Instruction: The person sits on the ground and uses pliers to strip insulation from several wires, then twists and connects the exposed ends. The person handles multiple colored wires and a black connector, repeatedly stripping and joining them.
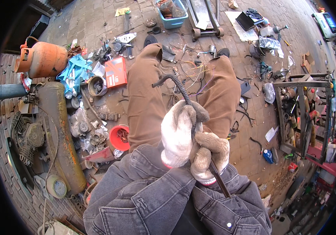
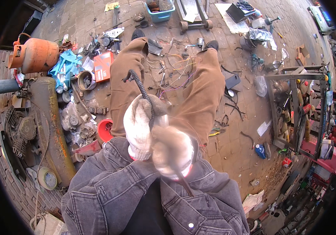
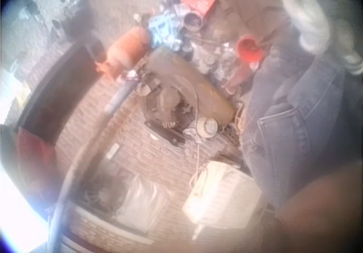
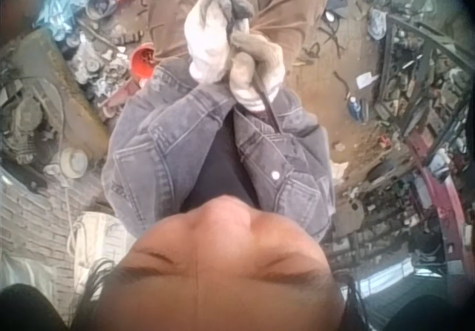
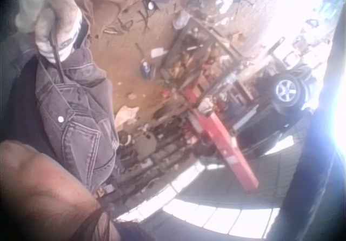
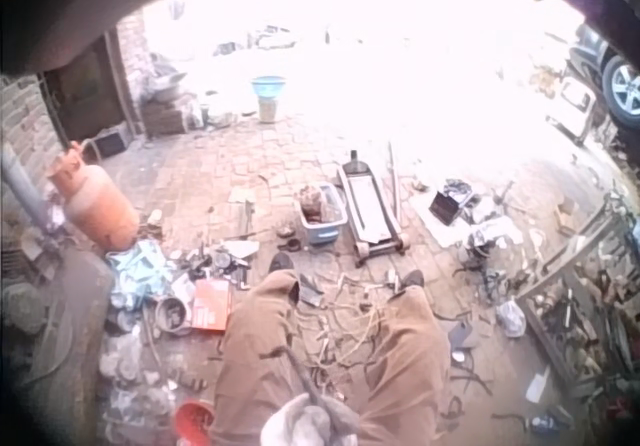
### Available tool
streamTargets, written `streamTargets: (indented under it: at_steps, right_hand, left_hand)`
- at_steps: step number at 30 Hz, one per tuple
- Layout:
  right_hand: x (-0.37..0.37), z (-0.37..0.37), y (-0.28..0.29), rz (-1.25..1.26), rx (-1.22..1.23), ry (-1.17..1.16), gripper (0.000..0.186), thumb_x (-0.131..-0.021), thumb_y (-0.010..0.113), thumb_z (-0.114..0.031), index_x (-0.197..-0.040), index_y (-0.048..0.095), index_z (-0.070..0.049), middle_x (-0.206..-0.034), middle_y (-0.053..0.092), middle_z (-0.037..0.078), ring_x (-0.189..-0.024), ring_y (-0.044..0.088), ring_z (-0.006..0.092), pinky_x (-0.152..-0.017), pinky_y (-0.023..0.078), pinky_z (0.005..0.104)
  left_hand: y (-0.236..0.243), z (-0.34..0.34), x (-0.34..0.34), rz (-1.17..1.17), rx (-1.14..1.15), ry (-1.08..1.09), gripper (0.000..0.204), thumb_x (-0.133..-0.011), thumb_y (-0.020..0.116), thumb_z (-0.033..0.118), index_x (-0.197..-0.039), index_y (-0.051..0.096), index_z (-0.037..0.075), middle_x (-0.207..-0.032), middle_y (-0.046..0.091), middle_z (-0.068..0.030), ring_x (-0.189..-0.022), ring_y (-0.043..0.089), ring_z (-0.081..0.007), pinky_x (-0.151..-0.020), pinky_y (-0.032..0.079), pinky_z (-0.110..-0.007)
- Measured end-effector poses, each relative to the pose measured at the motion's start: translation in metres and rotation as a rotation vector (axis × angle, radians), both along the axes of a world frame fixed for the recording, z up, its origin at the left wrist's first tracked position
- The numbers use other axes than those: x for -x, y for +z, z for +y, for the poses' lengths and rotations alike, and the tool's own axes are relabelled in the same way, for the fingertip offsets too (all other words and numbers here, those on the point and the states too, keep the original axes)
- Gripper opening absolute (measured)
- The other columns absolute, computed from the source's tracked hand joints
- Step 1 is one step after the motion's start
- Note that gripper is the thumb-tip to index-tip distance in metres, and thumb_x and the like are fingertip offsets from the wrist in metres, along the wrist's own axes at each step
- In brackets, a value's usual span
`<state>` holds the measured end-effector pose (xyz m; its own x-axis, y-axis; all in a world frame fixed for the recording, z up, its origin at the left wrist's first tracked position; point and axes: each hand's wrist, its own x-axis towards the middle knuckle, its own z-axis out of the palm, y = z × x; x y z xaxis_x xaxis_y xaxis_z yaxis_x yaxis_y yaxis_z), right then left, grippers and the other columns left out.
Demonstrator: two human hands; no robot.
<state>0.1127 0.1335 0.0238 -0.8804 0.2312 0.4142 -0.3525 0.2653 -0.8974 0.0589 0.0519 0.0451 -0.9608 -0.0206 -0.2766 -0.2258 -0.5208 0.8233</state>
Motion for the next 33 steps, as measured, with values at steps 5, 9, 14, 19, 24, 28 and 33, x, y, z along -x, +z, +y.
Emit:
streamTargets:
  at_steps: [5,9,14,19,24,28,33]
  right_hand:
    - [-0.004,-0.001,0.0,-0.049,0.148,0.053,0.031,-0.1,0.063,-0.026,-0.111,0.052,0.001,-0.075,0.054,0.007,-0.051,0.046,0.0108,-0.05,0.037,0.0282]
    - [-0.007,0.001,0.004,-0.109,0.264,0.118,0.03,-0.1,0.062,-0.024,-0.112,0.051,0.001,-0.074,0.054,0.007,-0.051,0.046,0.0108,-0.05,0.037,0.0281]
    - [-0.005,0.002,0.006,-0.086,0.17,0.153,0.029,-0.1,0.061,-0.023,-0.113,0.051,0.001,-0.073,0.054,0.007,-0.052,0.047,0.0113,-0.051,0.038,0.028]
    - [-0.003,0.004,0.002,0.005,0.013,0.124,0.027,-0.099,0.061,-0.02,-0.112,0.052,0.003,-0.074,0.056,0.008,-0.054,0.05,0.0123,-0.053,0.04,0.0284]
    - [-0.008,0.009,0.0,0.034,-0.004,0.1,0.028,-0.087,0.066,-0.002,-0.115,0.067,0.002,-0.089,0.067,0.006,-0.072,0.064,0.0174,-0.059,0.049,0.0273]
    - [-0.013,0.011,-0.001,0.0,0.01,0.151,0.022,-0.092,0.061,-0.004,-0.112,0.064,0.003,-0.083,0.065,0.006,-0.065,0.06,0.0158,-0.056,0.047,0.0267]
    - [-0.013,0.016,0.001,-0.057,0.019,0.208,0.023,-0.093,0.057,-0.009,-0.11,0.06,0.007,-0.069,0.059,0.007,-0.053,0.055,0.0155,-0.051,0.041,0.0295]
  left_hand:
    - [-0.001,0.0,0.001,-0.011,-0.07,-0.049,0.035,-0.105,0.052,0.035,-0.101,0.059,0.001,-0.087,0.065,-0.005,-0.068,0.051,-0.0056,-0.061,0.041,-0.021]
    - [-0.004,0.0,0.001,-0.001,-0.095,-0.047,0.035,-0.105,0.052,0.035,-0.101,0.059,0.001,-0.087,0.065,-0.0049,-0.068,0.05,-0.0052,-0.061,0.04,-0.021]
    - [-0.005,-0.003,0.001,-0.02,-0.097,-0.086,0.036,-0.105,0.051,0.036,-0.1,0.06,0.001,-0.087,0.065,-0.0045,-0.067,0.049,-0.005,-0.06,0.038,-0.022]
    - [-0.002,-0.001,0.002,-0.034,-0.075,-0.067,0.038,-0.105,0.051,0.038,-0.099,0.061,0.001,-0.085,0.064,-0.0029,-0.065,0.047,-0.0044,-0.057,0.037,-0.022]
    - [-0.001,-0.001,0.001,-0.042,-0.086,-0.108,0.04,-0.105,0.051,0.04,-0.098,0.061,0.001,-0.081,0.062,-0.0014,-0.061,0.046,-0.004,-0.054,0.035,-0.021]
    - [-0.001,0.0,0.0,-0.027,-0.04,-0.109,0.04,-0.105,0.051,0.04,-0.097,0.061,0.002,-0.079,0.061,-0.0008,-0.06,0.045,-0.0037,-0.054,0.035,-0.021]
    - [-0.002,0.001,0.0,-0.03,-0.013,-0.09,0.041,-0.105,0.051,0.04,-0.096,0.061,0.002,-0.081,0.063,-0.0012,-0.06,0.045,-0.0038,-0.054,0.035,-0.021]
